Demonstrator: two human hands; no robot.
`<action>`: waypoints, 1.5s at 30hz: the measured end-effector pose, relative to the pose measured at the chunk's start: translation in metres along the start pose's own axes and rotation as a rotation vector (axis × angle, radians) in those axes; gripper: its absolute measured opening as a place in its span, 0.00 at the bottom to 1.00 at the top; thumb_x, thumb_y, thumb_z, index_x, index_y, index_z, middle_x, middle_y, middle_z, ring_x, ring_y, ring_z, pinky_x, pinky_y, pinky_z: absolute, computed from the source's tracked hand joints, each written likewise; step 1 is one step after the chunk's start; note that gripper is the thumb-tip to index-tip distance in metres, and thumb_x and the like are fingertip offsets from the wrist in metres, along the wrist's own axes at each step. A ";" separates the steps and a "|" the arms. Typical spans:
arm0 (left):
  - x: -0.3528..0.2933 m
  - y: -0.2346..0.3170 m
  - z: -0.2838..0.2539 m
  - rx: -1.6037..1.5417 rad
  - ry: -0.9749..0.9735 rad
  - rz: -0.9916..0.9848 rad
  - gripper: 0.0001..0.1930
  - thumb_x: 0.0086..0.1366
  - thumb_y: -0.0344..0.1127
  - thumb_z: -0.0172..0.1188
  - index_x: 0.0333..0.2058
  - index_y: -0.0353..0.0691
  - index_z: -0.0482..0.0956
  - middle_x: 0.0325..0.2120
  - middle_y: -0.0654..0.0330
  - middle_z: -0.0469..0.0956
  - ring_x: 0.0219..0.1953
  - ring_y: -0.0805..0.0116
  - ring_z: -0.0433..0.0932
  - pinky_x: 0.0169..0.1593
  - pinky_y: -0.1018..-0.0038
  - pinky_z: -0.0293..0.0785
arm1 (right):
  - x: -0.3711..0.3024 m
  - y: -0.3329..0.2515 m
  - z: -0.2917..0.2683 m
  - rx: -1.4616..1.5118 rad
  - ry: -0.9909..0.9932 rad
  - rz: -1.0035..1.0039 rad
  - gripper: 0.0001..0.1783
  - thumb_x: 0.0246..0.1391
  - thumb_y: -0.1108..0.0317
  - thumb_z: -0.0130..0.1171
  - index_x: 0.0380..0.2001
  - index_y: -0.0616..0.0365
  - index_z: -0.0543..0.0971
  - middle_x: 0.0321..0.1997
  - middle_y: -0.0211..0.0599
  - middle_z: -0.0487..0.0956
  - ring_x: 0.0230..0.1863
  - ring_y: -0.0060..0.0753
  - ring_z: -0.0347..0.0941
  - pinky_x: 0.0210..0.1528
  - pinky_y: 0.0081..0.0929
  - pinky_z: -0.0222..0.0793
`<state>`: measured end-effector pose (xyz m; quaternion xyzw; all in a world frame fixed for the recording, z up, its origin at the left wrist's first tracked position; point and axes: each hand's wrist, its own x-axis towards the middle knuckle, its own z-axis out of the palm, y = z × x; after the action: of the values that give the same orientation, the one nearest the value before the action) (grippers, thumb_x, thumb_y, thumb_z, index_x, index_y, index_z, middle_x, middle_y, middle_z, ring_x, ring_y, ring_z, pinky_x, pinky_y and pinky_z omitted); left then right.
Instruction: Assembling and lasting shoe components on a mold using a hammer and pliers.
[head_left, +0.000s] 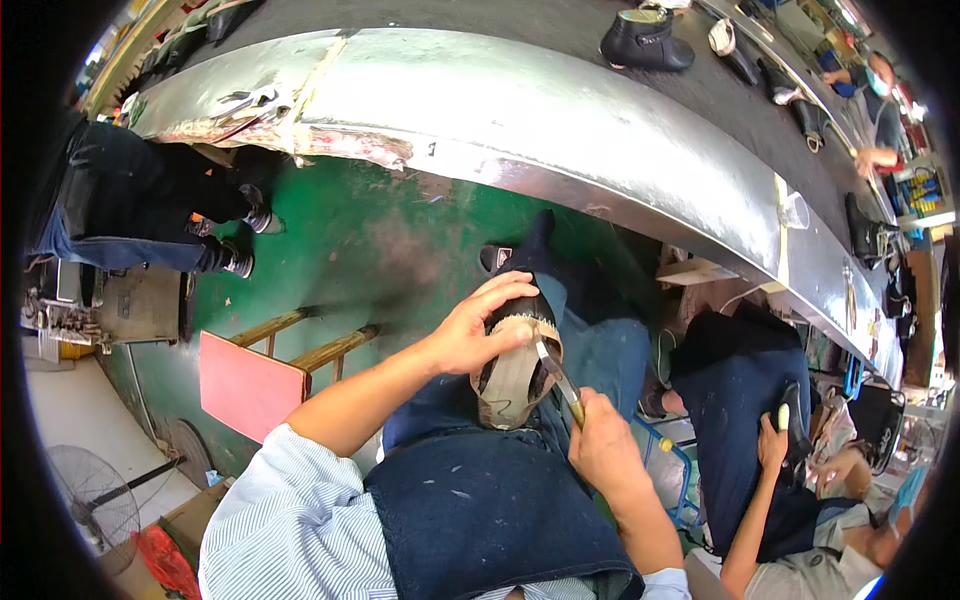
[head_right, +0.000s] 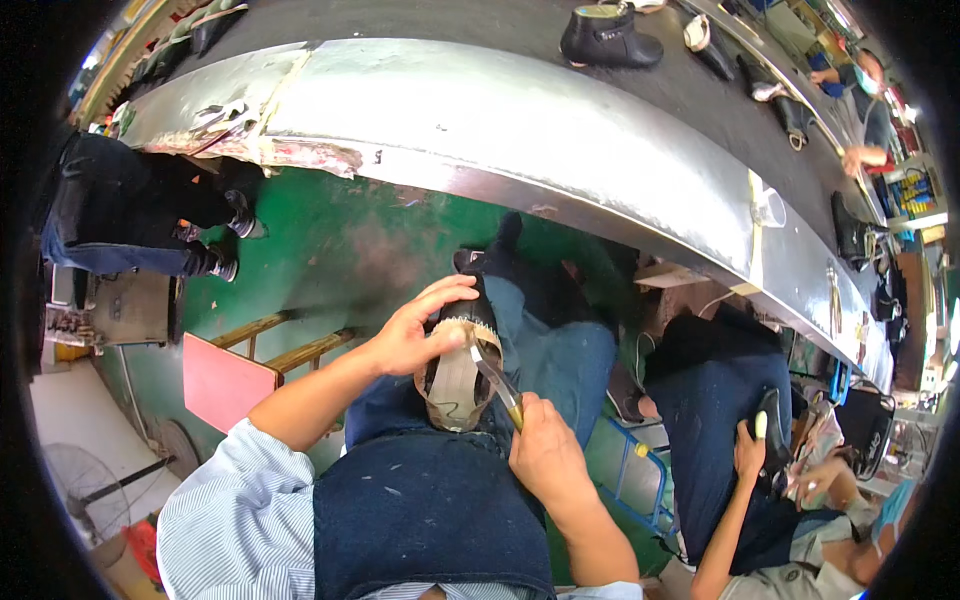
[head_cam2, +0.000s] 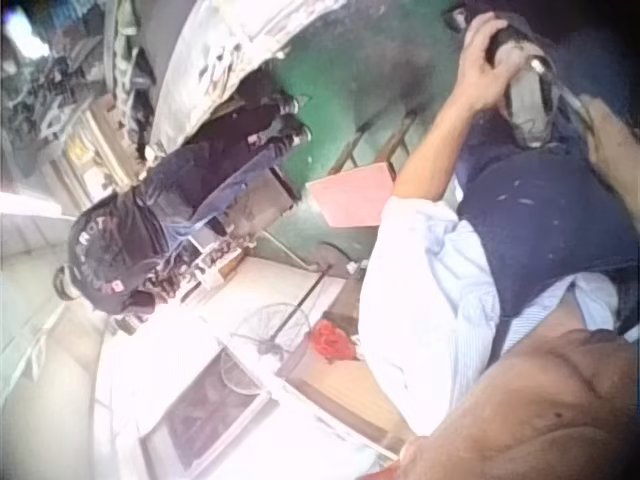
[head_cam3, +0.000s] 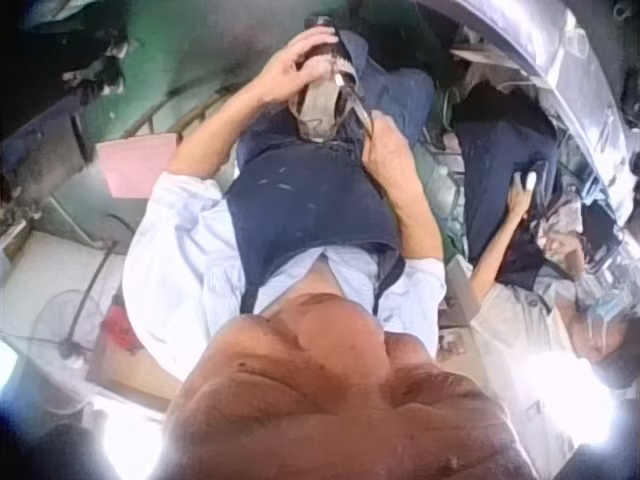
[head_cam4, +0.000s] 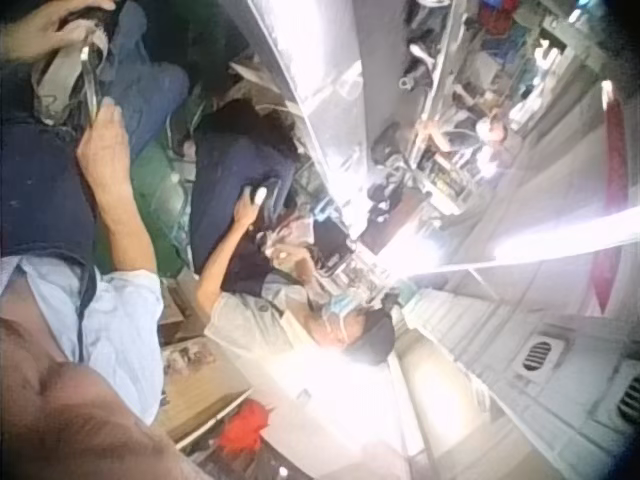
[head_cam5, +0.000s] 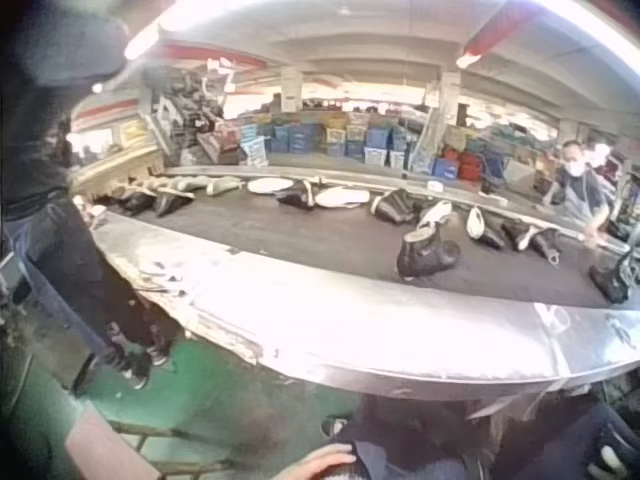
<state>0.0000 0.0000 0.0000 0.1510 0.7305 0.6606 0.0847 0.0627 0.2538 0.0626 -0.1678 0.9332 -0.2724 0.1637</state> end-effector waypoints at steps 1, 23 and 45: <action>0.000 0.001 0.004 0.009 0.079 -0.021 0.26 0.60 0.35 0.65 0.57 0.43 0.71 0.62 0.53 0.63 0.66 0.58 0.60 0.67 0.64 0.55 | -0.001 -0.005 -0.006 -0.017 -0.046 0.024 0.20 0.56 0.67 0.60 0.51 0.57 0.69 0.41 0.54 0.78 0.39 0.53 0.78 0.44 0.41 0.73; 0.003 -0.010 -0.006 0.091 0.011 -0.098 0.38 0.59 0.35 0.64 0.67 0.43 0.57 0.69 0.49 0.52 0.71 0.57 0.49 0.70 0.63 0.50 | 0.034 0.000 -0.003 0.337 -0.097 0.154 0.16 0.62 0.60 0.53 0.43 0.64 0.73 0.29 0.44 0.77 0.31 0.48 0.76 0.39 0.37 0.72; 0.022 -0.031 0.082 -0.518 -0.470 -0.826 0.30 0.55 0.22 0.55 0.60 0.37 0.70 0.48 0.62 0.77 0.48 0.70 0.76 0.53 0.75 0.72 | -0.015 0.099 0.077 0.951 0.213 0.412 0.20 0.48 0.71 0.62 0.43 0.67 0.69 0.36 0.38 0.78 0.25 0.23 0.74 0.27 0.22 0.72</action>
<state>0.0023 0.0815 -0.0380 -0.0309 0.5037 0.6791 0.5331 0.0846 0.3038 -0.0519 0.1406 0.7318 -0.6432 0.1761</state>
